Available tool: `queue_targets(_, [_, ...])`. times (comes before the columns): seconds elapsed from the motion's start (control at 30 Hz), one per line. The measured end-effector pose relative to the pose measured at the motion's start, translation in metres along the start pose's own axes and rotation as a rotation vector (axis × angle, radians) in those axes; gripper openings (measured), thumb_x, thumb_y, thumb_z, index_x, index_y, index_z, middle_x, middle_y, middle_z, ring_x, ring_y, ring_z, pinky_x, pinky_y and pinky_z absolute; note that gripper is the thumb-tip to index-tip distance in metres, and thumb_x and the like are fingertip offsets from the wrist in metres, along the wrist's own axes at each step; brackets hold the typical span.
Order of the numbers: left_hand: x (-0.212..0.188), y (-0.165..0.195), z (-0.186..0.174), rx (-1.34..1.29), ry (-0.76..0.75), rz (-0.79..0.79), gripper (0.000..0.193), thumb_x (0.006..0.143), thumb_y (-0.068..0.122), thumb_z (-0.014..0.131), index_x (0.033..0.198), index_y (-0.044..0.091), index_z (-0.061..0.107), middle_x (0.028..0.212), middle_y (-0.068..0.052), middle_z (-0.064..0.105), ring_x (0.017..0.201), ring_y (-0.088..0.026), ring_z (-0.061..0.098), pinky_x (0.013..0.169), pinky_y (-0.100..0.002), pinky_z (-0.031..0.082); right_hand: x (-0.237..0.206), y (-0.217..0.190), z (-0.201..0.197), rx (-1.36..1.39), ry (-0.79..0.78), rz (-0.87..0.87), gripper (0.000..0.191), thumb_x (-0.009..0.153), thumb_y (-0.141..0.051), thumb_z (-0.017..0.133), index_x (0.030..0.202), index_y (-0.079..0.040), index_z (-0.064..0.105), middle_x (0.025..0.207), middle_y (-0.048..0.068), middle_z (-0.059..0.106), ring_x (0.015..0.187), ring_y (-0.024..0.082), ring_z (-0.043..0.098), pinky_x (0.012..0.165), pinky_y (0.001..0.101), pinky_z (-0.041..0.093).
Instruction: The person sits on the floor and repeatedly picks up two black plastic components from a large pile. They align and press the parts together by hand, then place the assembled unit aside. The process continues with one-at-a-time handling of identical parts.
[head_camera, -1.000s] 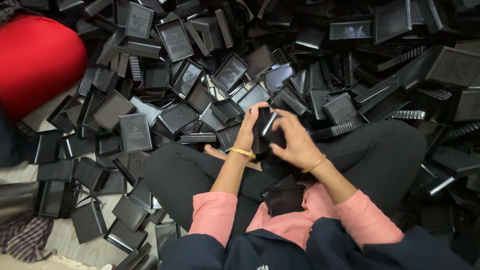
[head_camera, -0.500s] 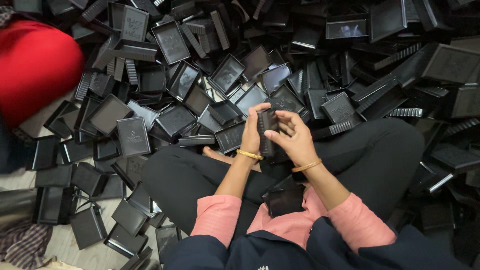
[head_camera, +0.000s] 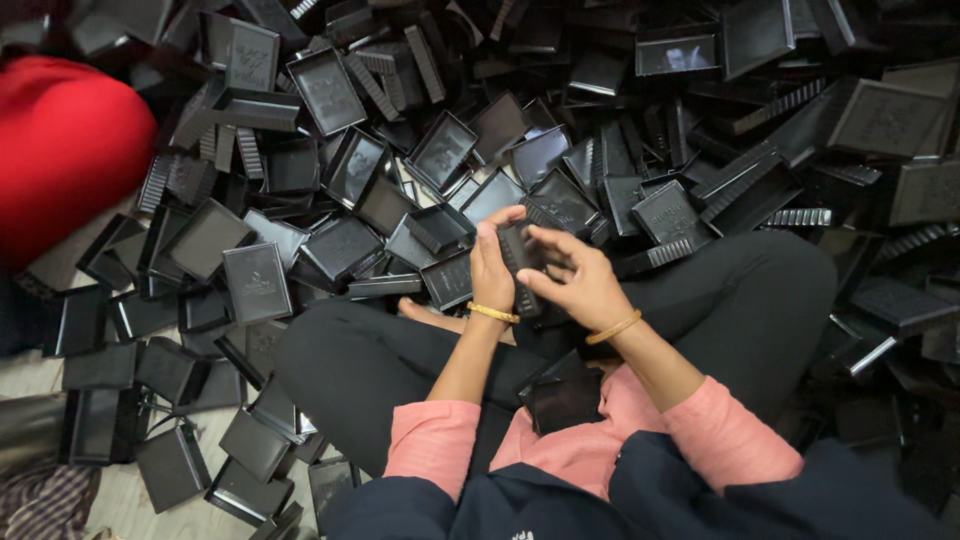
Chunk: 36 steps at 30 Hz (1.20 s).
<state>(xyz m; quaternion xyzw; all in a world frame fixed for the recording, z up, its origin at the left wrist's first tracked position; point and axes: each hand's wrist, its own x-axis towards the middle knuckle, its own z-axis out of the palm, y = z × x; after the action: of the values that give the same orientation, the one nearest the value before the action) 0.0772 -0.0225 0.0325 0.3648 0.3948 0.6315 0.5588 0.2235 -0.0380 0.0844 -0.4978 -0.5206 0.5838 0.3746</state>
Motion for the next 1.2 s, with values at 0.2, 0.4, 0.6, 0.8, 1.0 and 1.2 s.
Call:
queue_targets(0.2, [0.009,0.005,-0.013,0.519,-0.109,0.11,0.055,0.112,0.037,0.031,0.092,0.002,0.068,0.088,-0.013,0.072,0.082,-0.026,0.068,0.079,-0.037,0.052,-0.001,0.006,-0.026,0.573,-0.184,0.452,0.048,0.096,-0.022,0.073,0.132,0.007,0.064,0.116,0.013,0.073,0.1,0.02,0.07,0.089,0.0361,0.056])
queue_targets(0.4, [0.02,0.02,-0.027,0.813,0.334,0.269,0.047,0.106,0.024,0.039,0.072,0.0,0.063,0.068,-0.021,0.064,0.065,-0.041,0.064,0.063,-0.049,0.047,-0.012,0.005,-0.009,0.041,-0.061,0.096,0.043,0.087,-0.012,0.075,0.128,0.001,0.064,0.113,0.004,0.073,0.101,0.009,0.068,0.091,0.0264,0.055])
queue_targets(0.6, [0.019,0.03,-0.03,0.787,0.349,0.2,0.048,0.108,0.029,0.042,0.074,0.002,0.063,0.07,-0.02,0.066,0.07,-0.039,0.066,0.068,-0.048,0.048,-0.009,-0.032,0.003,-0.045,-0.115,0.048,0.041,0.083,-0.013,0.079,0.12,0.001,0.067,0.106,0.005,0.075,0.093,0.009,0.068,0.081,0.0262,0.056])
queue_targets(0.8, [0.065,0.055,-0.084,1.076,0.227,0.281,0.016,0.095,0.024,0.063,0.095,0.009,0.068,0.09,-0.016,0.067,0.084,-0.036,0.066,0.076,-0.047,0.052,0.106,-0.121,-0.064,-0.003,-0.121,-0.145,0.024,0.094,-0.017,0.079,0.099,-0.002,0.061,0.098,0.008,0.071,0.088,0.017,0.067,0.082,0.0363,0.06])
queue_targets(1.0, [0.127,0.098,-0.193,1.369,0.544,0.068,0.023,0.091,0.03,0.072,0.106,0.013,0.067,0.109,-0.019,0.065,0.104,-0.041,0.061,0.093,-0.051,0.049,0.175,-0.099,-0.011,0.121,-0.218,-0.103,0.037,0.089,-0.013,0.073,0.124,-0.003,0.067,0.106,0.009,0.075,0.091,0.018,0.072,0.08,0.035,0.059])
queue_targets(1.2, [0.155,0.093,-0.232,1.297,0.826,-0.327,0.06,0.091,0.049,0.071,0.138,0.021,0.047,0.145,-0.028,0.041,0.134,-0.054,0.04,0.11,-0.063,0.034,0.214,0.031,0.116,-0.859,-0.288,0.05,0.068,0.083,-0.049,0.076,0.134,-0.005,0.065,0.12,0.023,0.071,0.114,0.038,0.067,0.101,0.0424,0.052])
